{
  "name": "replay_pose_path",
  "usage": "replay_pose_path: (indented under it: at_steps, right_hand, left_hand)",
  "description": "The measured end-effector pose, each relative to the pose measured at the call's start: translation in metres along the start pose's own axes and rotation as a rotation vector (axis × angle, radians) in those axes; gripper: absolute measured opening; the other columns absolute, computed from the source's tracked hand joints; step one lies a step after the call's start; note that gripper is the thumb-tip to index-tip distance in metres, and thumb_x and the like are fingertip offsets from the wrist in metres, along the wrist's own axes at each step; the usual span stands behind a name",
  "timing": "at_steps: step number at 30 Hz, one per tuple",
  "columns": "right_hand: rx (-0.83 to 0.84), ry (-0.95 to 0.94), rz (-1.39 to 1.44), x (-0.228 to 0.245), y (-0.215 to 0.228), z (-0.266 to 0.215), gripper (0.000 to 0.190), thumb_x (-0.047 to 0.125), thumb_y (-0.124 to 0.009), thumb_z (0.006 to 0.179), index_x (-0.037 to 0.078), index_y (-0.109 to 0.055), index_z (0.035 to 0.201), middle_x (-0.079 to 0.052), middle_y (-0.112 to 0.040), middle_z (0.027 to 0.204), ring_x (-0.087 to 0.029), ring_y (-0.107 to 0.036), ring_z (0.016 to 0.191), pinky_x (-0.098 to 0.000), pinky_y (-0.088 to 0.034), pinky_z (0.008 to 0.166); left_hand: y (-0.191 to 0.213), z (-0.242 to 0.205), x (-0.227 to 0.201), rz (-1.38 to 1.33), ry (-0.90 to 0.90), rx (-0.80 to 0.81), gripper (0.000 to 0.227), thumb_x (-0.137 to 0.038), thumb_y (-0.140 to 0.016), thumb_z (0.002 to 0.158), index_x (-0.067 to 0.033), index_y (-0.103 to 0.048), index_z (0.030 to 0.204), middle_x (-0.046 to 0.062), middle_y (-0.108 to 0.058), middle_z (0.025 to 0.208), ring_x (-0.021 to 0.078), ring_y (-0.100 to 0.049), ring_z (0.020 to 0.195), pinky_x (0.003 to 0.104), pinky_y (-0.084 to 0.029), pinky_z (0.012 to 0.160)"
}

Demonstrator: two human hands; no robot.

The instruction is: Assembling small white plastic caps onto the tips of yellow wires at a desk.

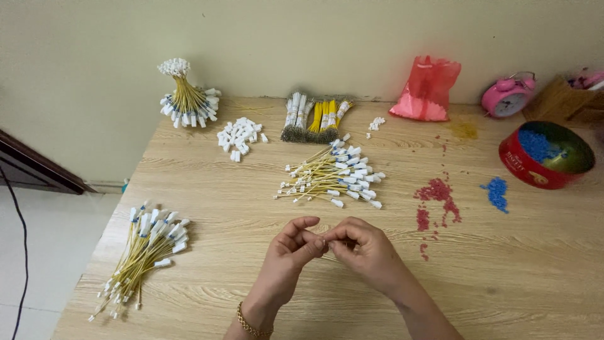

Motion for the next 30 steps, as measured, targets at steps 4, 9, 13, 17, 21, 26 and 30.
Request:
replay_pose_path:
  at_steps: [4, 9, 13, 17, 21, 26, 30]
  right_hand:
    - [-0.100, 0.042, -0.039, -0.011, -0.003, 0.004, 0.012, 0.004, -0.071, 0.088, 0.005, -0.078, 0.097, 0.001, -0.067, 0.091, -0.009, -0.066, 0.077, -0.0248, -0.055, 0.065]
    - [-0.073, -0.057, -0.272, -0.030, -0.010, 0.014, 0.013, 0.011, -0.072, 0.089, 0.010, -0.079, 0.100, 0.001, -0.069, 0.093, -0.011, -0.068, 0.078, -0.0240, -0.057, 0.067]
    - [-0.050, 0.184, -0.613, -0.074, -0.024, 0.021, 0.019, 0.014, -0.071, 0.090, 0.008, -0.076, 0.106, -0.006, -0.073, 0.101, -0.019, -0.071, 0.090, -0.0311, -0.058, 0.080]
    - [-0.105, 0.132, -0.525, -0.060, -0.006, 0.007, 0.019, 0.013, -0.067, 0.093, 0.007, -0.076, 0.110, -0.007, -0.073, 0.110, -0.021, -0.071, 0.098, -0.0338, -0.058, 0.086]
    - [-0.350, -0.147, -0.336, -0.093, 0.069, -0.018, 0.023, 0.012, -0.066, 0.090, 0.010, -0.075, 0.111, -0.005, -0.074, 0.107, -0.018, -0.076, 0.092, -0.0325, -0.060, 0.081]
    - [-0.671, -0.257, -0.635, -0.128, 0.167, -0.092, 0.020, 0.014, -0.071, 0.091, 0.004, -0.075, 0.107, -0.010, -0.074, 0.105, -0.022, -0.072, 0.092, -0.0332, -0.058, 0.081]
    - [-0.792, -0.406, -0.645, -0.120, 0.190, -0.115, 0.023, 0.018, -0.070, 0.091, 0.005, -0.076, 0.109, -0.011, -0.074, 0.107, -0.024, -0.072, 0.093, -0.0347, -0.056, 0.084]
  left_hand:
    - [-0.003, 0.000, -0.002, -0.011, -0.003, -0.003, 0.037, -0.003, -0.070, 0.092, 0.0010, -0.061, 0.128, 0.007, -0.072, 0.093, 0.0154, -0.069, 0.091, 0.031, -0.056, 0.089]
    - [0.004, 0.011, -0.006, 0.265, 0.101, -0.047, 0.036, -0.006, -0.068, 0.092, -0.0043, -0.063, 0.128, 0.006, -0.073, 0.095, 0.0153, -0.069, 0.090, 0.031, -0.058, 0.085]
    - [0.016, 0.040, -0.050, 1.132, -0.044, -0.117, 0.026, -0.017, -0.068, 0.094, -0.0105, -0.071, 0.119, 0.007, -0.077, 0.093, 0.0144, -0.074, 0.084, 0.033, -0.059, 0.077]
    - [0.051, 0.105, -0.071, 1.376, -0.201, -0.323, 0.022, -0.023, -0.061, 0.099, -0.0138, -0.073, 0.116, 0.011, -0.076, 0.100, 0.0254, -0.073, 0.085, 0.039, -0.059, 0.076]
    - [0.063, 0.156, -0.075, 1.580, -0.468, -0.281, 0.022, -0.019, -0.067, 0.091, -0.0158, -0.076, 0.110, 0.013, -0.074, 0.103, 0.0328, -0.071, 0.091, 0.045, -0.057, 0.080]
    - [0.067, 0.185, -0.054, 1.757, -0.341, -0.147, 0.026, -0.018, -0.071, 0.085, -0.0272, -0.080, 0.108, 0.012, -0.074, 0.102, 0.0335, -0.070, 0.093, 0.046, -0.057, 0.083]
    - [0.066, 0.171, -0.060, 1.691, -0.401, -0.236, 0.017, -0.024, -0.071, 0.092, -0.0217, -0.081, 0.106, 0.011, -0.074, 0.100, 0.0324, -0.070, 0.089, 0.046, -0.057, 0.080]
Point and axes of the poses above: each hand's wrist, its own z-axis towards the middle knuckle, its own y-axis out of the back of the hand, x = y × z, the point moved 6 cm from there along z, towards the middle knuckle
